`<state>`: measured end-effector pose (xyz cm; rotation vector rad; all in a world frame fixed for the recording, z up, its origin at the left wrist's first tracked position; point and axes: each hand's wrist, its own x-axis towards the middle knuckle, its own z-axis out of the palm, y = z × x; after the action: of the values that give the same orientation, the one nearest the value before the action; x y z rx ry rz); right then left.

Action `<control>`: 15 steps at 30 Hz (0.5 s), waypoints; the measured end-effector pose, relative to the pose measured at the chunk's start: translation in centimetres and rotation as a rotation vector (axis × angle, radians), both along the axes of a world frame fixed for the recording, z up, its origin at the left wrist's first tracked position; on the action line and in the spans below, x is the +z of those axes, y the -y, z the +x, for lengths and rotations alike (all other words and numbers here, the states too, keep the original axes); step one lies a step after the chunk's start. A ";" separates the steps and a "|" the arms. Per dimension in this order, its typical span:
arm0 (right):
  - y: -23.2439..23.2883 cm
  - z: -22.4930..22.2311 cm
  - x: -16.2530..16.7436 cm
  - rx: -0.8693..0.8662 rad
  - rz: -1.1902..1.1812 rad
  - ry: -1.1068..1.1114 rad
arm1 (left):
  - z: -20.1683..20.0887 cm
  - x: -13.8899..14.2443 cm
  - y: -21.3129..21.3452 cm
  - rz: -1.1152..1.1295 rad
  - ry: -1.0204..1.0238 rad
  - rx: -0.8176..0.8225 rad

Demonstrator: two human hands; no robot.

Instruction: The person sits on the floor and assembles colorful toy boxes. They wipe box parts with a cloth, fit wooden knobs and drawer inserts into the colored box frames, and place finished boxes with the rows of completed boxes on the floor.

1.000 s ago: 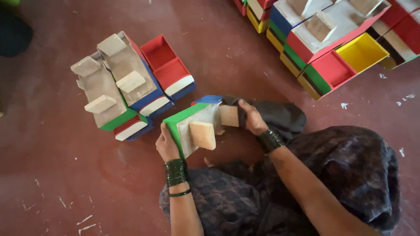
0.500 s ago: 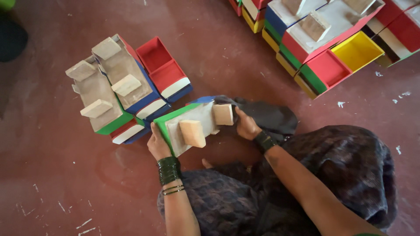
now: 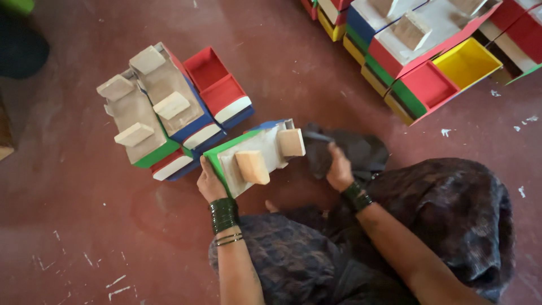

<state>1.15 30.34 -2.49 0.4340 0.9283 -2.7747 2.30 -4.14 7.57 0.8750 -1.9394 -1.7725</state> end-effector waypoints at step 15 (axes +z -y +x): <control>3.7 2.6 0.2 -0.049 1.155 -0.428 | -0.5 -2.1 0.0 0.071 0.016 0.042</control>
<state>3.78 26.64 -2.27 -0.0382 2.5850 -2.0807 1.81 -4.17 5.47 0.9499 -1.8639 -1.8258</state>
